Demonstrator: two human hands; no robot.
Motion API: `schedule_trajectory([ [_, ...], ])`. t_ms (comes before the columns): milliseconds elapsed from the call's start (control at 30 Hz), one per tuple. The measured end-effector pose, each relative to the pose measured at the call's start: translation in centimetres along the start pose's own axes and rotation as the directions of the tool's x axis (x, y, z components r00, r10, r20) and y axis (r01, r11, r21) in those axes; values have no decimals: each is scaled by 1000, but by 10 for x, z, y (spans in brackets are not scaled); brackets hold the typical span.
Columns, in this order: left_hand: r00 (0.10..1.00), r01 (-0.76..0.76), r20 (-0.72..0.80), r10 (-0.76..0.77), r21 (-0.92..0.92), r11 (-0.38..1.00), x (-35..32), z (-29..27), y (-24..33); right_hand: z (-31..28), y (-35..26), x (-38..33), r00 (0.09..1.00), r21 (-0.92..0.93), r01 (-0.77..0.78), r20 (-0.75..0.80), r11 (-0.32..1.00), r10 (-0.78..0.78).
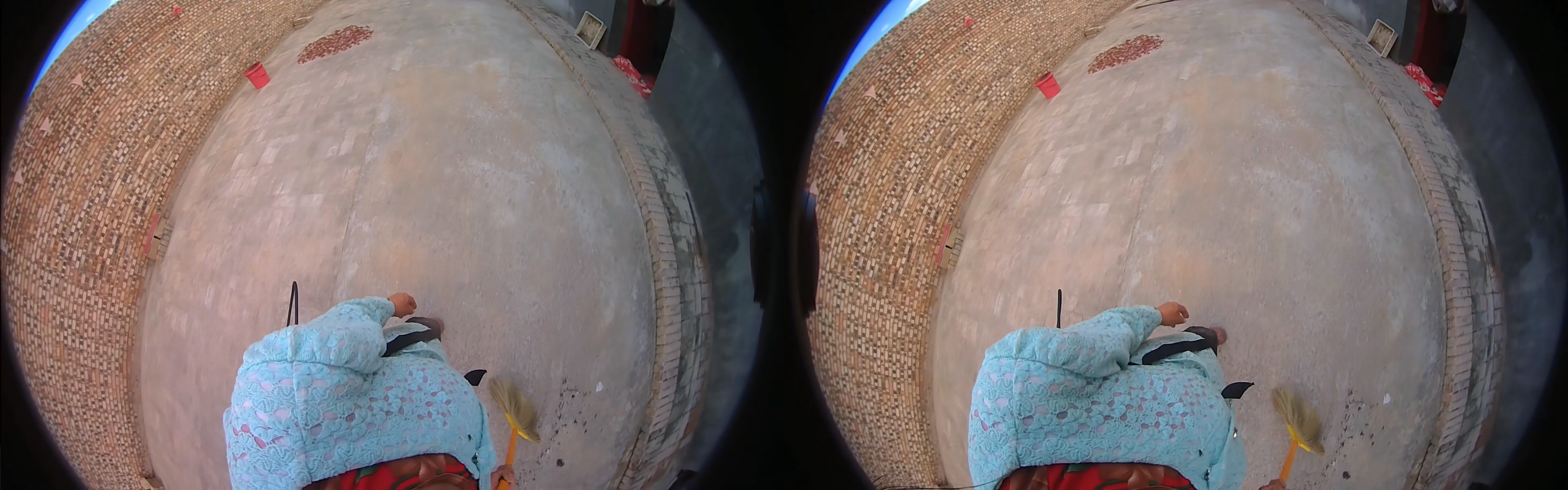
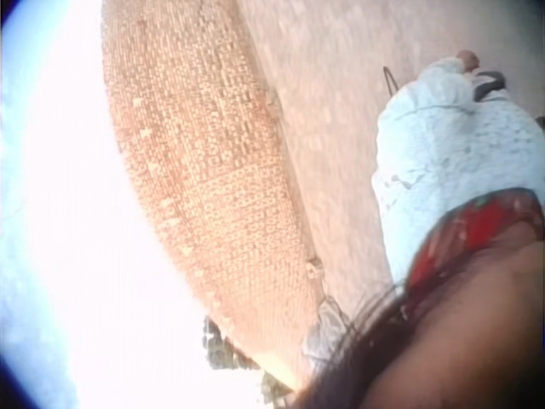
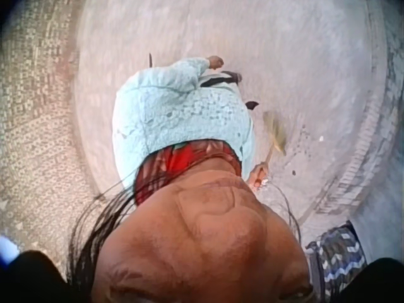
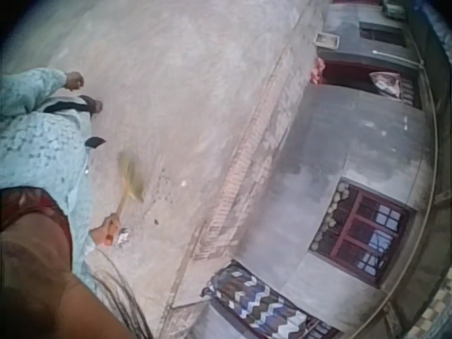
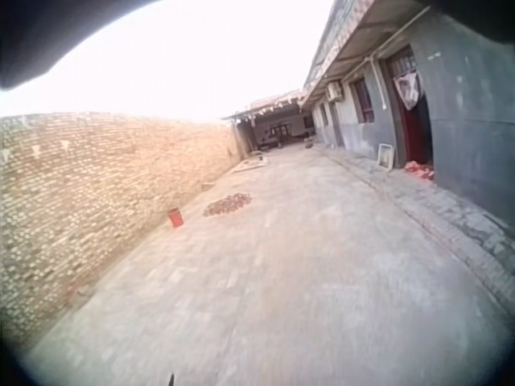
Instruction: The person sweeps a concrete outdoor area using a yellow broom. They gather scattered debris and dust into a pile, moving back and forth across the surface. The person occasionally pauses to adjust their position or touch their face.
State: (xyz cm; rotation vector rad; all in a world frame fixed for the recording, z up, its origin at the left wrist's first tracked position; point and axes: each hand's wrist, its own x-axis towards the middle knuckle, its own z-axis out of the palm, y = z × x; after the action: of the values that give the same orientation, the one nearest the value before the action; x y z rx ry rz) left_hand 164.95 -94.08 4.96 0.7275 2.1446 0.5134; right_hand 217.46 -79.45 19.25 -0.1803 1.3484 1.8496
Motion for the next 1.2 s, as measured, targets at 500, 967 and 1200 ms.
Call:
schedule_trajectory([
  [500, 985, 151, 63, -160, 122, 981, -30, -2, 42, -4, -24, 24, 891, -720, 446, 299, 532, -342],
  [967, 888, 144, 445, -119, -23, 989, 123, 68, 146, 74, 89, 94, 925, -852, 324, 194, 412, -326],
  [1200, 847, 86, 522, -105, 61, 994, 167, 65, 198, 93, 78, 190, 972, -818, 169, 48, 550, -229],
])
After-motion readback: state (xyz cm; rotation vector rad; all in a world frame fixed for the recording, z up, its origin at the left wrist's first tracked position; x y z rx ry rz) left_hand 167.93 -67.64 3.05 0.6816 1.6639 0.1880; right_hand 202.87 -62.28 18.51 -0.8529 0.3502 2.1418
